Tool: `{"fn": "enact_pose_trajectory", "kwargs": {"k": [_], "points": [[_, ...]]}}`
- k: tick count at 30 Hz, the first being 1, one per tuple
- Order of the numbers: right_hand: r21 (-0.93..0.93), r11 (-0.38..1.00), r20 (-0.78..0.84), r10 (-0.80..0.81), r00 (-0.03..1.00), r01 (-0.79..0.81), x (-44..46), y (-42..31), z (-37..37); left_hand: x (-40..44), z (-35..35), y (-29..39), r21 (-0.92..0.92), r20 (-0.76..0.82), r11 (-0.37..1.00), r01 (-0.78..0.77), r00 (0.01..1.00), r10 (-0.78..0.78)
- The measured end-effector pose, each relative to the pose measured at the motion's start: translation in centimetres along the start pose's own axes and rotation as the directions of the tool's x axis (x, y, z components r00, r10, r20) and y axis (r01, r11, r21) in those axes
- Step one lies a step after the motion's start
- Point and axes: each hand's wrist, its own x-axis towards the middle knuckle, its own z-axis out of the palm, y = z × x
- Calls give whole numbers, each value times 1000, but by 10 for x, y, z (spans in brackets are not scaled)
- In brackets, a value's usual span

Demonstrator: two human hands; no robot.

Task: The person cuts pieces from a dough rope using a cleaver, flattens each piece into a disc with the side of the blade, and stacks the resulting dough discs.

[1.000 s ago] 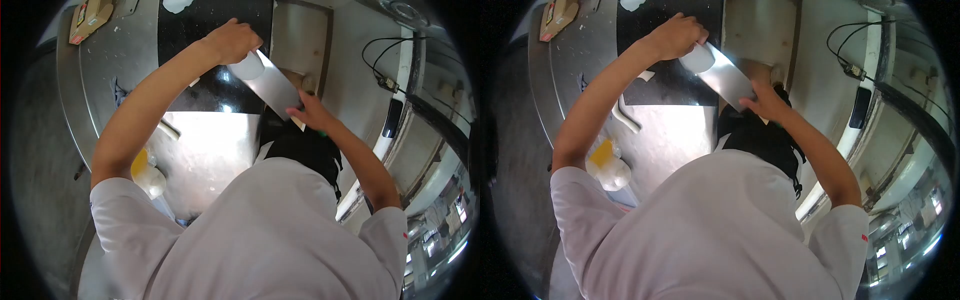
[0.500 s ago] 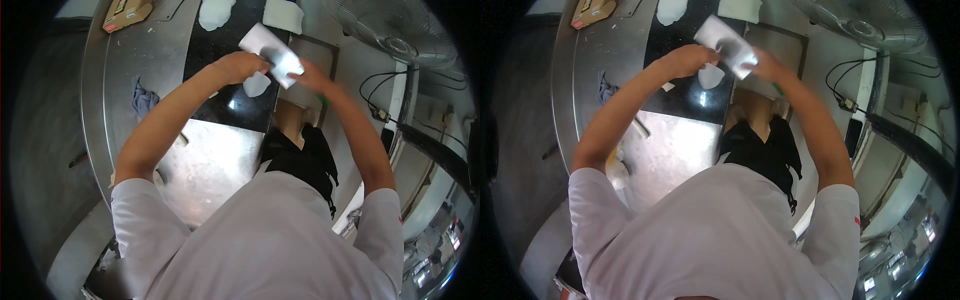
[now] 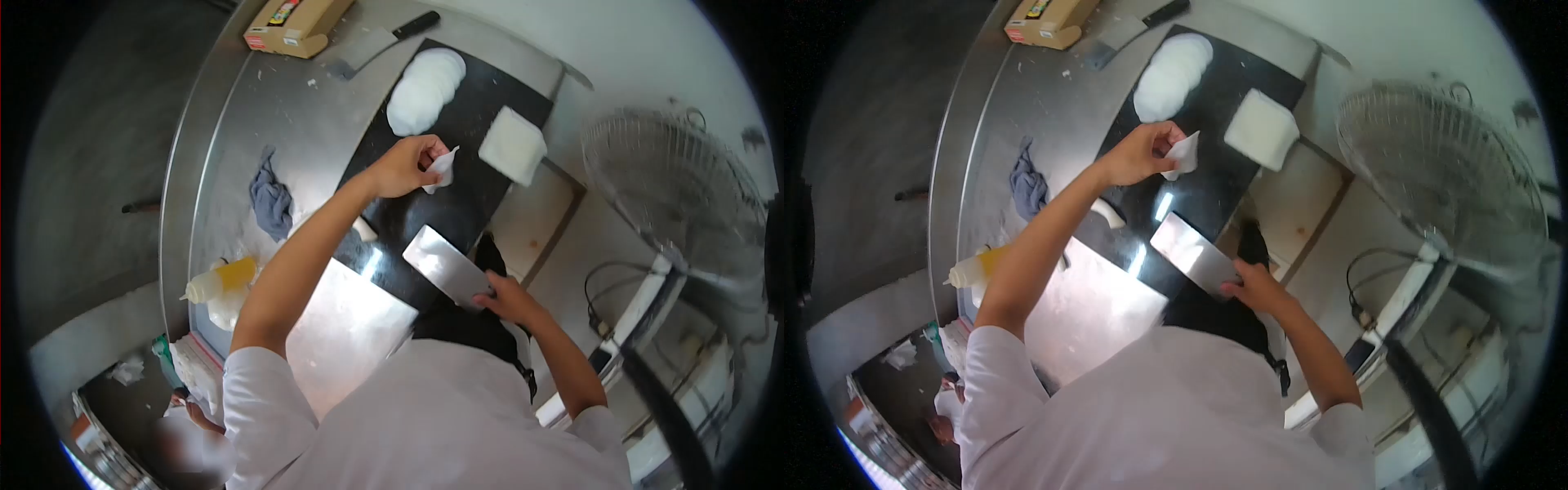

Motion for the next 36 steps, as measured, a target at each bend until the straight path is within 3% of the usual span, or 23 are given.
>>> {"fn": "enact_pose_trajectory", "kwargs": {"k": [2, 5, 7, 10, 11, 13, 14, 16, 17, 19, 20, 21, 23, 24, 26, 27, 29, 30, 32, 36], "points": [[-32, 995, 67, 101, 993, -99, 12, -13, -20, 14, -11, 13, -108, -144, 994, -2, 990, -14], [-40, 994, 103, 109, 989, -105, 28, -16, -53, 34, -40, 13, -3, -356, 999, 33, 934, -32], [-34, 994, 110, 104, 989, -101, 36, -14, -70, 36, -61, -16, -49, -384, 997, 51, 921, -66], [-16, 997, 123, 79, 989, -77, 43, -11, -93, 24, -78, -43, -106, -492, 906, 410, 770, -406], [2, 998, 125, 65, 990, -66, 45, -10, -100, 19, -78, -49, -110, -495, 903, 416, 764, -412], [-39, 997, 131, 69, 989, -64, 48, -12, -112, 9, -73, -65, 126, -824, 821, 557, 519, -226], [-84, 995, 132, 73, 988, -63, 50, -12, -118, -3, -71, -63, 186, -844, 842, 506, 521, -127], [-71, 995, 146, 79, 986, -69, 53, -12, -126, -34, -52, -69, 201, -903, 857, 474, 430, -26], [-49, 996, 151, 87, 985, -80, 55, -11, -129, -51, -26, -81, 317, -942, 714, 624, 295, 160], [-97, 993, 138, 84, 987, -71, 57, -6, -130, -66, 39, -64, 15, -995, 577, 817, -42, 85], [-127, 989, 106, 85, 991, -71, 60, -4, -132, -75, 63, -69, -84, -996, 544, 835, -84, -25], [-148, 987, 133, 76, 988, -56, 63, -5, -134, -89, 88, -98, -88, -995, 619, 781, -97, -20], [-155, 988, 96, 5, 995, 10, 71, -7, -137, -104, 104, -92, -193, -980, 822, 536, -66, -188], [-180, 983, 149, -3, 989, 30, 77, -9, -136, -112, 108, -97, -115, -992, 832, 543, -20, -124], [-229, 965, 32, -125, 992, 129, 89, -14, -128, -130, 117, -88, -181, -981, 857, 483, -31, -190], [-225, 966, 64, -114, 991, 126, 97, -40, -129, -145, 126, -105, -21, -999, 889, 457, 20, -34], [-326, 911, 126, -224, 966, 254, 118, -63, -116, -163, 145, -109, -64, -998, 939, 339, -17, -62], [-344, 898, 163, -231, 959, 275, 125, -79, -109, -168, 157, -106, -93, -995, 937, 335, -59, -78], [-468, 808, 239, -274, 932, 357, 140, -119, -95, -176, 168, -102, -96, -995, 941, 325, -15, -96], [-609, 649, 392, -252, 885, 455, 163, -166, -75, -177, 178, -111, -76, -995, 949, 307, -77, -55]]}}
